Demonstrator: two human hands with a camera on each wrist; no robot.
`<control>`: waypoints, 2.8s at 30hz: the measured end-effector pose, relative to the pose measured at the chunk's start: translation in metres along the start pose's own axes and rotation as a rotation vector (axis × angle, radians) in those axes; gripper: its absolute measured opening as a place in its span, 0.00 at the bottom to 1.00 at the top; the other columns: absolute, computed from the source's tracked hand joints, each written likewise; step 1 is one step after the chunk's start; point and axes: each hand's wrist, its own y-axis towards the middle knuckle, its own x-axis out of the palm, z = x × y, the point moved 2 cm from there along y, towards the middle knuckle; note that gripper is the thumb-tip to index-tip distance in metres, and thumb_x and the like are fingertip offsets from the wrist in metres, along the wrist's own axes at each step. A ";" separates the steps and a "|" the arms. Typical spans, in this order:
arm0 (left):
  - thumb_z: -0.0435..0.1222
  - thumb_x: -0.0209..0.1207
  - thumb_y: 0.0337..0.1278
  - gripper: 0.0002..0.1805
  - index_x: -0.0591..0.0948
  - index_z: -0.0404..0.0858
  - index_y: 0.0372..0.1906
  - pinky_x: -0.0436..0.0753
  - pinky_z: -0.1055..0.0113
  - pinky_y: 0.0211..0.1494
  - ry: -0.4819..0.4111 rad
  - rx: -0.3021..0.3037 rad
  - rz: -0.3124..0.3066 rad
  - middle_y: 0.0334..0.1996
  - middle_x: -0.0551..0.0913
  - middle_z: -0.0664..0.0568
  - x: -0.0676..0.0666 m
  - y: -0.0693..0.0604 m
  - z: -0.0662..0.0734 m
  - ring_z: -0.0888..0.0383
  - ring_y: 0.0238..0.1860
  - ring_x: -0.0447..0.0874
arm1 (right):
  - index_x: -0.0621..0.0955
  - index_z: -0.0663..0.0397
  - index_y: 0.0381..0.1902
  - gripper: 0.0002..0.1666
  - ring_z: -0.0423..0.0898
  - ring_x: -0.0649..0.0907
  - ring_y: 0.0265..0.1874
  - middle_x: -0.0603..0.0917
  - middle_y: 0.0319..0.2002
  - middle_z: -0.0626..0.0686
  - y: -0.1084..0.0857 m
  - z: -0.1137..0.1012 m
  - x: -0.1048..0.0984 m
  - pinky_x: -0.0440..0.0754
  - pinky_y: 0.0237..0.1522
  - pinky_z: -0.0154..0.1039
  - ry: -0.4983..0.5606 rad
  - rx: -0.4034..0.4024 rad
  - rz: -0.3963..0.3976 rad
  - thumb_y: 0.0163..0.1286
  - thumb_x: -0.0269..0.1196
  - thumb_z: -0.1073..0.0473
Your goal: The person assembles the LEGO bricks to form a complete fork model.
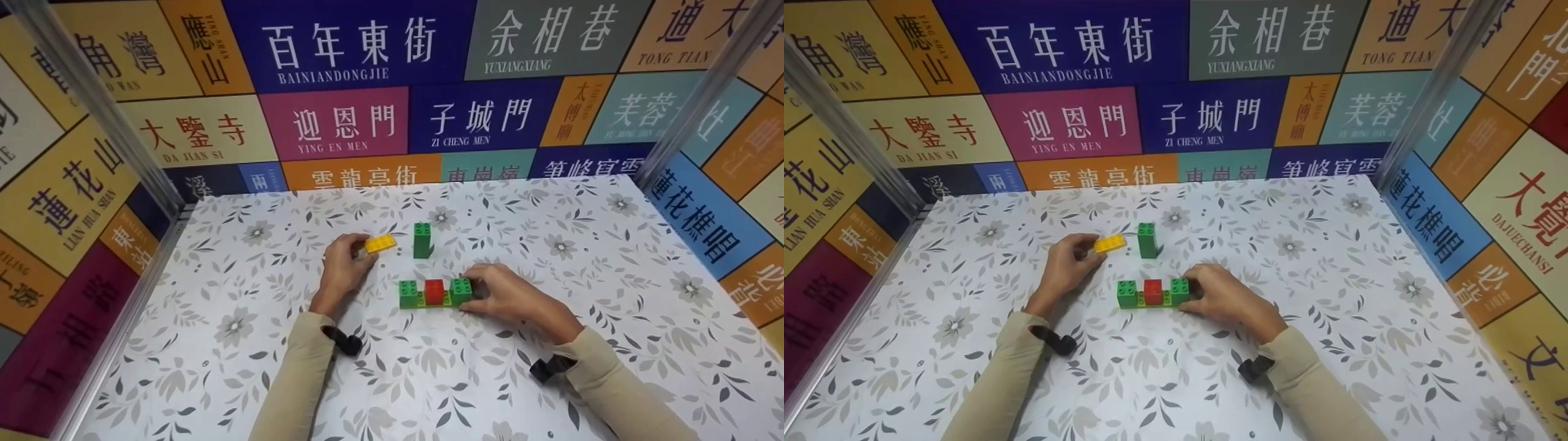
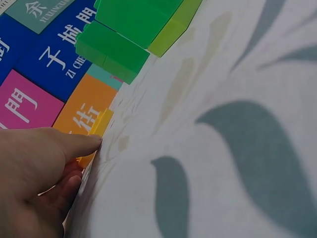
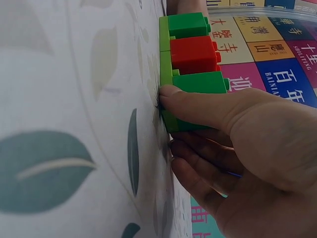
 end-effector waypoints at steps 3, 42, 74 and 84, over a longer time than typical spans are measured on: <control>0.33 0.74 0.65 0.21 0.87 0.36 0.62 0.86 0.55 0.61 -0.007 0.021 0.012 0.55 0.89 0.43 -0.002 -0.001 -0.001 0.49 0.54 0.87 | 0.89 0.49 0.48 0.19 0.45 0.83 0.41 0.88 0.42 0.45 0.001 -0.001 0.001 0.83 0.48 0.41 -0.008 -0.014 0.007 0.62 0.83 0.55; 0.39 0.77 0.62 0.16 0.91 0.46 0.55 0.86 0.60 0.59 -0.069 0.204 -0.355 0.51 0.92 0.56 0.001 -0.044 0.022 0.59 0.51 0.87 | 0.89 0.48 0.56 0.23 0.50 0.89 0.49 0.90 0.48 0.49 -0.008 0.004 -0.034 0.89 0.58 0.56 0.108 -0.108 0.125 0.64 0.81 0.58; 0.37 0.78 0.62 0.19 0.89 0.46 0.56 0.92 0.57 0.57 -0.287 0.288 -0.384 0.51 0.91 0.54 -0.008 -0.056 0.033 0.52 0.51 0.92 | 0.90 0.47 0.55 0.21 0.47 0.90 0.46 0.92 0.47 0.45 -0.004 -0.003 -0.024 0.90 0.54 0.55 0.147 -0.147 0.174 0.65 0.81 0.53; 0.42 0.80 0.57 0.21 0.88 0.49 0.55 0.91 0.59 0.57 -0.252 0.275 -0.420 0.49 0.91 0.57 -0.006 -0.057 0.027 0.56 0.51 0.91 | 0.89 0.48 0.58 0.23 0.49 0.91 0.47 0.91 0.50 0.49 -0.001 0.002 -0.013 0.91 0.56 0.51 0.161 -0.100 0.114 0.66 0.80 0.56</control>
